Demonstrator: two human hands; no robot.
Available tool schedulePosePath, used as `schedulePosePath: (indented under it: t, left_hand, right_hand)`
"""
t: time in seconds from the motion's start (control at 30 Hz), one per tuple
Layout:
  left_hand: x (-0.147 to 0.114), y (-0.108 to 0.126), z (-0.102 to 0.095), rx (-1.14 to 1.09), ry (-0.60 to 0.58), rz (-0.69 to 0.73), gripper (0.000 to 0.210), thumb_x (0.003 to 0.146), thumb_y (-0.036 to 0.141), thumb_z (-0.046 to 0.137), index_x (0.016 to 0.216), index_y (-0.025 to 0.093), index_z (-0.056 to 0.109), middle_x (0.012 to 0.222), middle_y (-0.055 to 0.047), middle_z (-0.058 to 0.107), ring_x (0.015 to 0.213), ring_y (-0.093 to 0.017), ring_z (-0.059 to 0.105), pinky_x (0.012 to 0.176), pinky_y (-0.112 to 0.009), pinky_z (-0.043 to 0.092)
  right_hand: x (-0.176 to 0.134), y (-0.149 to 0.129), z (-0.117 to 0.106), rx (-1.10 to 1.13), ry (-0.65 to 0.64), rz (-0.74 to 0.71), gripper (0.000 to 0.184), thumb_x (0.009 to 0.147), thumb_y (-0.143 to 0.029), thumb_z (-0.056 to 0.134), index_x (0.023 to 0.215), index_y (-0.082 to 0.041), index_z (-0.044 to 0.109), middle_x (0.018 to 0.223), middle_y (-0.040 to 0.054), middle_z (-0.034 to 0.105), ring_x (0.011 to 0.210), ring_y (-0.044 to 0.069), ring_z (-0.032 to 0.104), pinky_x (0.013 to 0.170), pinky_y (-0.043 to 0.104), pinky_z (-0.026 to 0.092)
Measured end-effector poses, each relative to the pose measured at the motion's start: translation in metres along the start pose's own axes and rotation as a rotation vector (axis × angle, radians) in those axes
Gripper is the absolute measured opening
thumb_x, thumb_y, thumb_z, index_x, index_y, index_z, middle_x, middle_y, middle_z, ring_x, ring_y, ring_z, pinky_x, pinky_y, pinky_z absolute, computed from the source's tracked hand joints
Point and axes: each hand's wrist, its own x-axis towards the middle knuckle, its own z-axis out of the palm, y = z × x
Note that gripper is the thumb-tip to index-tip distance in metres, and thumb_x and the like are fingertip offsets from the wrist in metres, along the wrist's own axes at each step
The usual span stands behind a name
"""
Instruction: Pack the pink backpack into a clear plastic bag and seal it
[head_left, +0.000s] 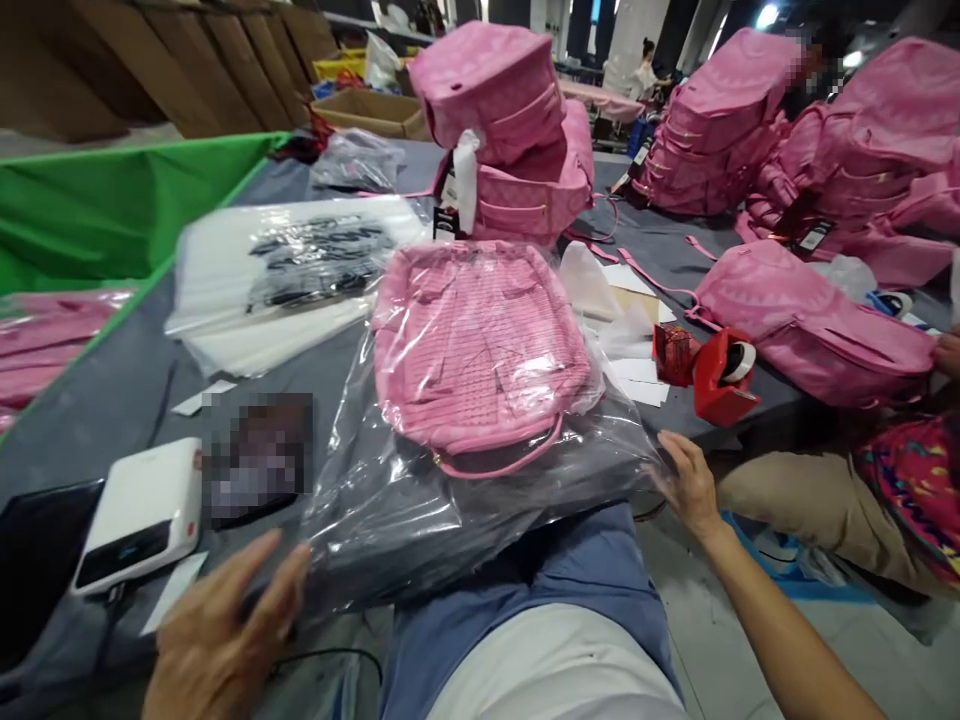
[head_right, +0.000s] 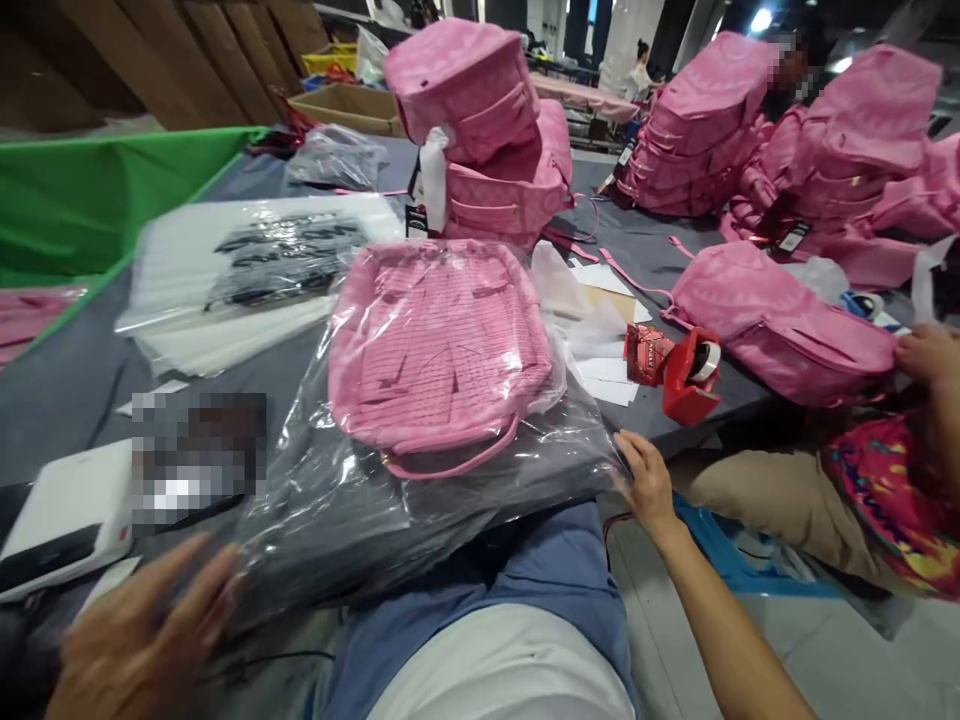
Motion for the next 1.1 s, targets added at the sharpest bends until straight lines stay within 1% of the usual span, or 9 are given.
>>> schedulePosePath:
  t: [0.1,0.23,0.37,0.5,0.67,0.73,0.83,0.93,1.1]
  left_hand:
    - [-0.001,0.003,0.001,0.024,-0.061,0.201,0.024,0.093,0.041,0.059,0.107,0.052,0.075,0.122,0.014,0.075,0.122,-0.029,0.067,0.122,-0.056,0.038]
    - [0.016,0.016,0.003,-0.171,-0.173,0.041,0.030,0.097,0.046,0.053,0.110,0.036,0.078,0.112,0.001,0.079,0.112,-0.027,0.071,0.115,-0.049,0.048]
    - [0.027,0.030,0.004,-0.271,-0.050,-0.218,0.049,0.094,0.064,0.050,0.096,0.024,0.079,0.109,-0.006,0.079,0.113,-0.030,0.070,0.115,-0.048,0.048]
    - [0.046,0.048,0.016,-0.237,0.141,-0.389,0.059,0.092,0.073,0.046,0.088,0.022,0.074,0.086,-0.007,0.078,0.098,-0.030,0.072,0.103,-0.047,0.054]
    - [0.082,0.055,0.035,-0.315,0.152,-0.503,0.066,0.074,0.082,0.053,0.089,0.020,0.069,0.059,-0.002,0.067,0.056,-0.025,0.063,0.066,-0.042,0.056]
    - [0.086,0.063,0.041,-0.114,0.289,-0.365,0.065,0.080,0.078,0.053,0.100,0.018,0.070,0.080,-0.008,0.075,0.074,-0.030,0.070,0.082,-0.048,0.054]
    - [0.083,0.093,0.055,0.223,0.443,0.102,0.051,0.096,0.059,0.053,0.123,0.017,0.065,0.118,-0.016,0.073,0.112,-0.033,0.066,0.108,-0.053,0.037]
    - [0.085,0.133,0.076,0.315,0.227,0.481,0.045,0.101,0.055,0.049,0.124,0.019,0.061,0.112,-0.013,0.073,0.112,-0.030,0.064,0.114,-0.051,0.027]
    - [0.103,0.161,0.088,0.261,-0.001,0.501,0.039,0.099,0.059,0.054,0.090,0.021,0.059,0.083,-0.003,0.066,0.086,-0.024,0.060,0.103,-0.047,0.032]
  right_hand:
    - [0.005,-0.003,-0.009,0.112,-0.110,-0.169,0.018,0.094,-0.027,0.068,0.109,-0.032,0.078,0.106,0.0055,0.078,0.104,0.023,0.073,0.098,0.043,0.059]
    - [0.031,-0.005,-0.004,0.481,-0.256,0.172,0.023,0.093,-0.045,0.069,0.089,-0.026,0.082,0.090,0.0072,0.080,0.085,0.024,0.075,0.081,0.038,0.062]
    - [0.049,-0.014,0.022,0.720,-0.070,0.387,0.045,0.082,-0.068,0.073,0.077,-0.023,0.078,0.081,0.0073,0.077,0.079,0.024,0.073,0.075,0.036,0.060]
    - [0.064,-0.028,0.056,0.756,0.154,0.552,0.053,0.083,-0.074,0.067,0.075,-0.022,0.068,0.059,0.0001,0.063,0.052,0.015,0.057,0.051,0.027,0.048]
    - [0.082,-0.030,0.083,0.741,0.102,0.731,0.059,0.070,-0.079,0.072,0.080,-0.021,0.061,0.047,-0.0087,0.044,0.035,0.008,0.033,0.034,0.022,0.025]
    - [0.084,-0.029,0.084,0.751,0.088,0.728,0.058,0.071,-0.077,0.072,0.083,-0.022,0.059,0.048,-0.0088,0.046,0.035,0.008,0.034,0.034,0.022,0.025]
    - [0.081,-0.030,0.080,0.748,0.069,0.713,0.055,0.075,-0.075,0.071,0.087,-0.022,0.059,0.051,-0.0086,0.048,0.036,0.008,0.037,0.034,0.022,0.027]
    - [0.079,-0.032,0.076,0.741,0.081,0.704,0.055,0.077,-0.075,0.069,0.088,-0.022,0.059,0.050,-0.0089,0.048,0.036,0.008,0.037,0.034,0.021,0.027]
    - [0.079,-0.034,0.075,0.756,0.095,0.679,0.053,0.080,-0.074,0.068,0.090,-0.023,0.059,0.052,-0.0081,0.050,0.037,0.010,0.042,0.036,0.022,0.030]
